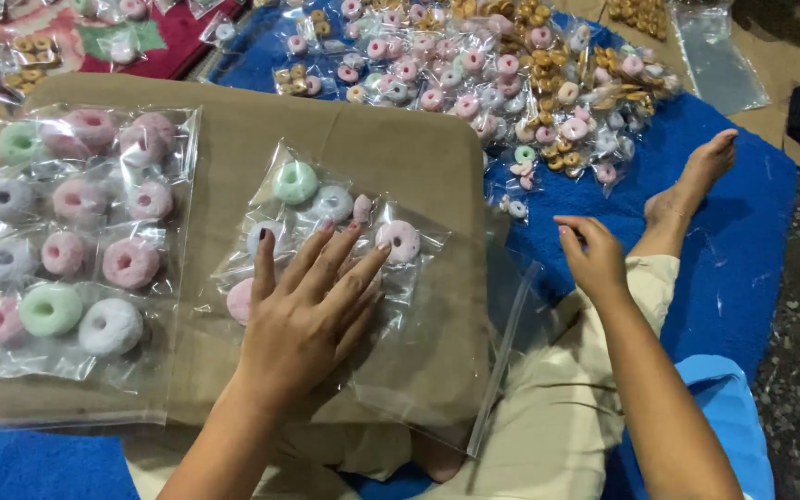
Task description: A person sitting on the floor packages small, colorful donut-shaped items into clear plastic bags, using a cardboard box as a work surface.
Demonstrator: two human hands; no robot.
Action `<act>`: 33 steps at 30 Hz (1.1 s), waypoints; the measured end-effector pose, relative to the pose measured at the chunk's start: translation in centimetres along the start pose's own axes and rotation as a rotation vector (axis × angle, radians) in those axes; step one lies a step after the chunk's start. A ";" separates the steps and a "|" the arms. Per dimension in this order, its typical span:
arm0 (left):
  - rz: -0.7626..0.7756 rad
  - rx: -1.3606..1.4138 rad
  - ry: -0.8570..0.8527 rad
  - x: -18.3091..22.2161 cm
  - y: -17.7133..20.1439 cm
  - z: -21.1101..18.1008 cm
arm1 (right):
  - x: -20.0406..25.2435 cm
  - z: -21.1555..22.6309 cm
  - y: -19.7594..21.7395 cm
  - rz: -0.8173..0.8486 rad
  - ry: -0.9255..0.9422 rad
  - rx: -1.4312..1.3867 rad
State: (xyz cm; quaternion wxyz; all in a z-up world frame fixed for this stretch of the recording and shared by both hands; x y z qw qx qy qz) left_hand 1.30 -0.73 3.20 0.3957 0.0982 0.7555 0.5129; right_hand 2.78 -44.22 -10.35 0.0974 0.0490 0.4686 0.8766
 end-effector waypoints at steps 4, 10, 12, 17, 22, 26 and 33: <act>-0.090 -0.025 0.018 0.0 0.1 0.1 | -6.5 -10.0 -7.2 0.041 0.005 0.153; -0.152 0.020 0.016 -0.6 0.5 0.0 | -8.4 -9.8 -12.1 0.222 -0.147 0.149; -0.157 0.026 0.020 -0.6 0.5 0.0 | -8.0 -9.4 -12.6 0.179 -0.161 0.187; -0.165 0.008 0.007 -0.3 0.4 0.2 | -5.9 -9.8 -10.9 0.044 -0.179 0.108; -0.205 -0.001 0.015 0.0 0.3 0.4 | -4.8 -16.6 -11.6 -0.259 -0.153 0.067; -0.228 -0.009 -0.006 0.4 0.2 0.4 | 0.5 -10.8 -7.9 -0.316 -0.325 -0.554; -0.310 0.017 -0.056 0.7 0.9 0.2 | 10.6 4.9 -0.5 -0.199 -0.374 -0.989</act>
Point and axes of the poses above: each hand's wrist, its own x-axis away from the middle knuckle, its own y-axis out of the back of the hand, z = x × y, the point moved 2 cm from there along -x, towards the middle knuckle, and after that the axes turned 5 degrees about z, right-handed, at the moved point
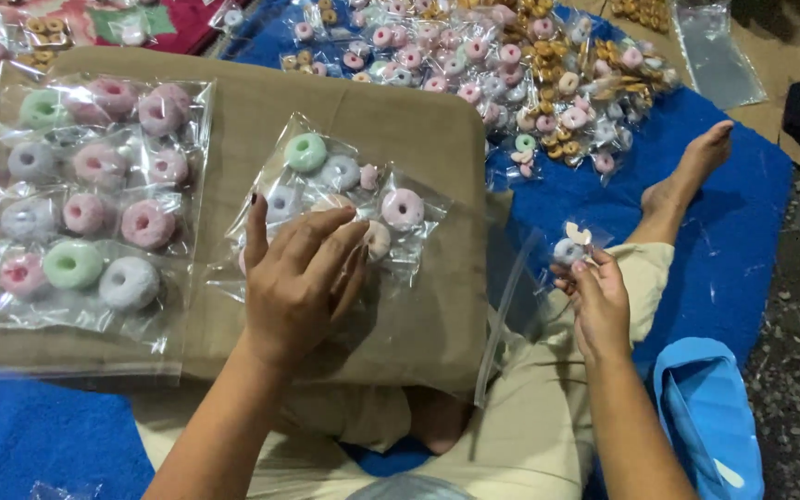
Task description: A person sitting on the floor packages small, colorful donut-shaped items into clear plastic bags, using a cardboard box as a work surface.
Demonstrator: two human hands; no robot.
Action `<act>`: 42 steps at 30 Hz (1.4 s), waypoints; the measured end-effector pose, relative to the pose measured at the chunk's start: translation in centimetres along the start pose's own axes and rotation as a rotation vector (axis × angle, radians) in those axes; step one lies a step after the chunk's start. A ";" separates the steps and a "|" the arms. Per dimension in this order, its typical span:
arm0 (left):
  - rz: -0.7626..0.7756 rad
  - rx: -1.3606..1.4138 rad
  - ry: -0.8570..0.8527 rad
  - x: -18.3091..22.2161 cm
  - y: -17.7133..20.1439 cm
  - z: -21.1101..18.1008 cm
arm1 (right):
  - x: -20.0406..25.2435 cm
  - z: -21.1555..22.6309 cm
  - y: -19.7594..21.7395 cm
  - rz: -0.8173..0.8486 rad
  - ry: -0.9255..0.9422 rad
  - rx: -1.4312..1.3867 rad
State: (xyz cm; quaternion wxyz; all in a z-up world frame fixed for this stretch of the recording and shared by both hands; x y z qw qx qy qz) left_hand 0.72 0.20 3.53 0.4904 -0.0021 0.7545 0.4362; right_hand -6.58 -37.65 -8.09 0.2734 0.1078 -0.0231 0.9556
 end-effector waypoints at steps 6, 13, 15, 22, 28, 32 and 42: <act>0.119 0.247 0.055 -1.6 2.6 -1.1 | 7.4 2.1 -1.0 0.156 0.090 -0.174; 0.161 0.617 0.281 0.9 5.0 -10.1 | 15.5 3.0 -2.7 0.284 0.003 -0.197; 0.266 0.848 0.514 2.8 3.9 -11.9 | 17.1 2.3 -3.0 0.321 -0.034 -0.105; 0.277 1.159 0.850 5.3 2.6 -13.6 | 18.1 3.1 -2.3 0.519 -0.035 0.009; 0.447 1.408 0.914 5.2 2.3 -14.0 | 16.8 6.3 -1.4 0.597 0.824 0.514; 0.433 1.053 0.597 3.8 3.1 -13.7 | 17.0 7.7 -0.8 0.585 0.924 0.587; 0.230 0.216 0.122 4.1 -1.3 -11.9 | 14.5 7.0 -0.3 0.215 0.990 0.803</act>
Point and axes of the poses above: each hand's wrist, its own x-axis away from the middle knuckle, its own y-axis out of the back of the hand, z = x × y, the point moved 2 cm from there along -x, towards the middle knuckle, and after that the axes turned 5 degrees about z, right-handed, at the moved point
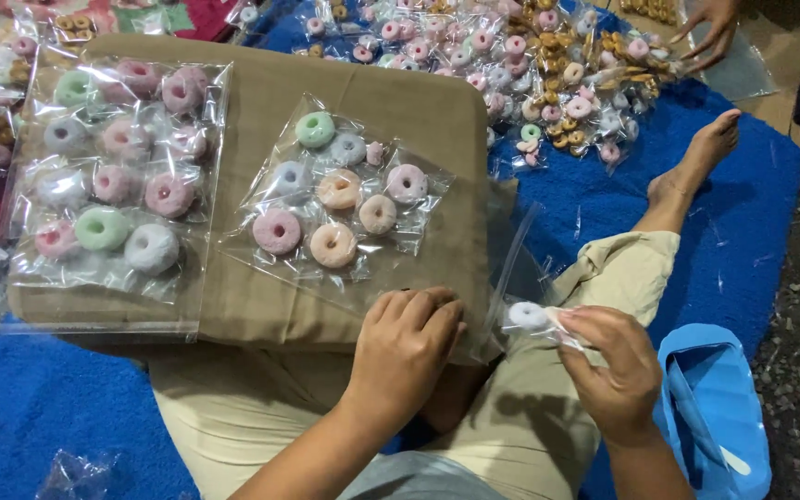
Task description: A person sitting on the floor packages small, colorful donut-shaped items into clear plastic bags, using a cardboard box as a work surface.
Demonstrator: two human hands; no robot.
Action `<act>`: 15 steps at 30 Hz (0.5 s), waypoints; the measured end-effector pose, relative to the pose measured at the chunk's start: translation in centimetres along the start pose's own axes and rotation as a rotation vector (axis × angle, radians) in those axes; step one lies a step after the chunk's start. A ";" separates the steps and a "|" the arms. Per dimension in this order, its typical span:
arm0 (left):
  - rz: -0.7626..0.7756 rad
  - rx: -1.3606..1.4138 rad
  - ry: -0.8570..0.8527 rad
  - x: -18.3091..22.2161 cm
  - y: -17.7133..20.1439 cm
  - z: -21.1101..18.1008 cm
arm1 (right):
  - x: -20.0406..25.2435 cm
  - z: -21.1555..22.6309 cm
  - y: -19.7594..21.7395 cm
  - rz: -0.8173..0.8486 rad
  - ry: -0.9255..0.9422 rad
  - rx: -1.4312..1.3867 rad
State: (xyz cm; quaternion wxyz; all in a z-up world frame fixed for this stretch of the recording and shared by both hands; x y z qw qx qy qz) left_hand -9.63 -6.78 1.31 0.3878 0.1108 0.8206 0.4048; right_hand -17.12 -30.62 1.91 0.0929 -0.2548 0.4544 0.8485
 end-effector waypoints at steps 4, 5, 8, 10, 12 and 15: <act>-0.061 -0.009 0.005 -0.3 0.2 -0.4 | -0.2 -0.4 -1.2 -0.001 0.105 0.092; -0.073 0.008 0.007 -0.3 0.2 -0.4 | -0.1 -0.4 -1.3 -0.008 0.144 0.121; -0.130 0.057 0.006 -0.9 1.3 -0.8 | 0.0 -0.4 -1.6 -0.006 0.186 0.168; -0.174 0.090 0.006 -1.2 1.9 -1.1 | 0.1 -0.4 -1.7 0.005 0.189 0.185; -0.185 0.184 -0.011 -1.0 2.0 -1.0 | 0.1 -0.5 -2.0 -0.007 0.208 0.151; -0.209 0.212 -0.049 -0.9 2.2 -1.1 | -1.6 0.6 -2.7 -0.017 0.267 0.150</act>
Point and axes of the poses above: each hand's wrist, its own x-axis away from the middle knuckle, its own y-axis out of the back of the hand, z = x × y, the point moved 2 cm from there along -x, towards the middle knuckle, and after that the axes turned 5 degrees about z, right-handed, at the moved point
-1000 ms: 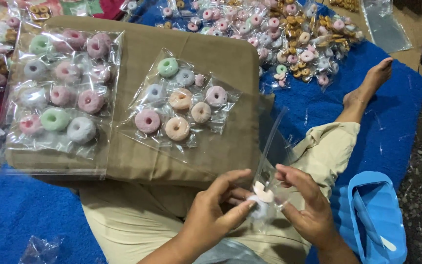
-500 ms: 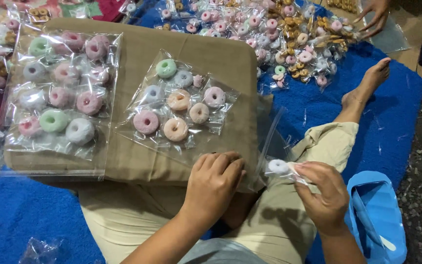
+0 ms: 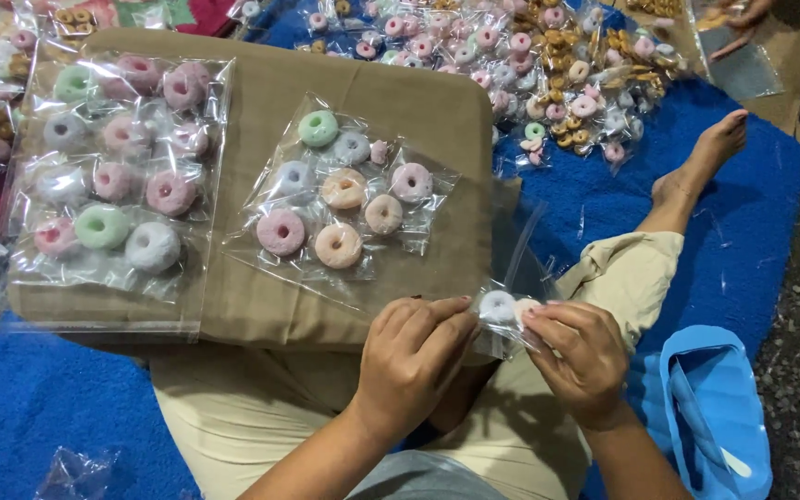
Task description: A person sitting on the floor packages small, colorful donut-shaped items into clear plastic bags, using a cardboard box as a work surface.
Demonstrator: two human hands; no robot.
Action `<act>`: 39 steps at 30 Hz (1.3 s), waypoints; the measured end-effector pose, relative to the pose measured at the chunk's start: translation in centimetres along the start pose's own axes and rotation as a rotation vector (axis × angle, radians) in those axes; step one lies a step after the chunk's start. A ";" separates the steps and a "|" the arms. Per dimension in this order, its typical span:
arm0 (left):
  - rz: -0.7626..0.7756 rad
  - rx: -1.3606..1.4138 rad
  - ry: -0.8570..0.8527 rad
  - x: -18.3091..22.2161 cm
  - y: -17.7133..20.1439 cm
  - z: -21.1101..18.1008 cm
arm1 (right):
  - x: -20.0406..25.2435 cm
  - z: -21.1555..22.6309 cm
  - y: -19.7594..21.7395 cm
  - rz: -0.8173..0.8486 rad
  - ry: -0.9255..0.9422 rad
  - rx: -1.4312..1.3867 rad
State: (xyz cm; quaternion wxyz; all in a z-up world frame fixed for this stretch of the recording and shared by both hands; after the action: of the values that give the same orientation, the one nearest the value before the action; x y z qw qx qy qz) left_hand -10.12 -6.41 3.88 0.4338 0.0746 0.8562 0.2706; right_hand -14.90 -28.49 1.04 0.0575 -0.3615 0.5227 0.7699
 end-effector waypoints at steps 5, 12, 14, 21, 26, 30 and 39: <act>-0.018 0.009 -0.024 -0.1 0.5 -0.1 | -2.9 0.6 -1.0 0.076 0.059 -0.108; 0.013 0.102 -0.033 -0.9 2.5 1.4 | -4.7 0.2 -1.9 0.429 0.113 -0.317; -0.062 -0.006 -0.056 -2.7 4.2 4.1 | -5.6 0.8 -2.0 0.358 0.122 -0.305; 0.022 -0.345 0.180 0.0 3.3 10.8 | -6.1 1.0 -3.5 0.380 0.129 -0.264; 0.020 -0.366 0.185 0.2 3.2 10.5 | -6.4 1.8 -4.2 0.442 0.125 -0.293; 0.056 -0.381 0.216 0.3 3.0 10.9 | -6.4 2.1 -4.2 0.490 0.114 -0.302; 0.044 -0.376 0.221 0.3 3.1 10.8 | -6.1 0.7 -4.9 0.607 0.068 -0.253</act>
State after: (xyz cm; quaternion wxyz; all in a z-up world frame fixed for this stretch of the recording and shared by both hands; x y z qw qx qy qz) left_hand -2.16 0.61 0.15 0.3375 -0.0189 0.8313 0.4412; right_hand -8.48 -23.95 1.20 -0.2375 -0.2189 0.5085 0.7982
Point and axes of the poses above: each hand's wrist, its own x-axis away from the middle knuckle, its own y-axis out of the back of the hand, z = x × y, the point moved 2 cm from there along -x, towards the middle knuckle, and after that the axes turned 5 degrees about z, right-handed, at the moved point
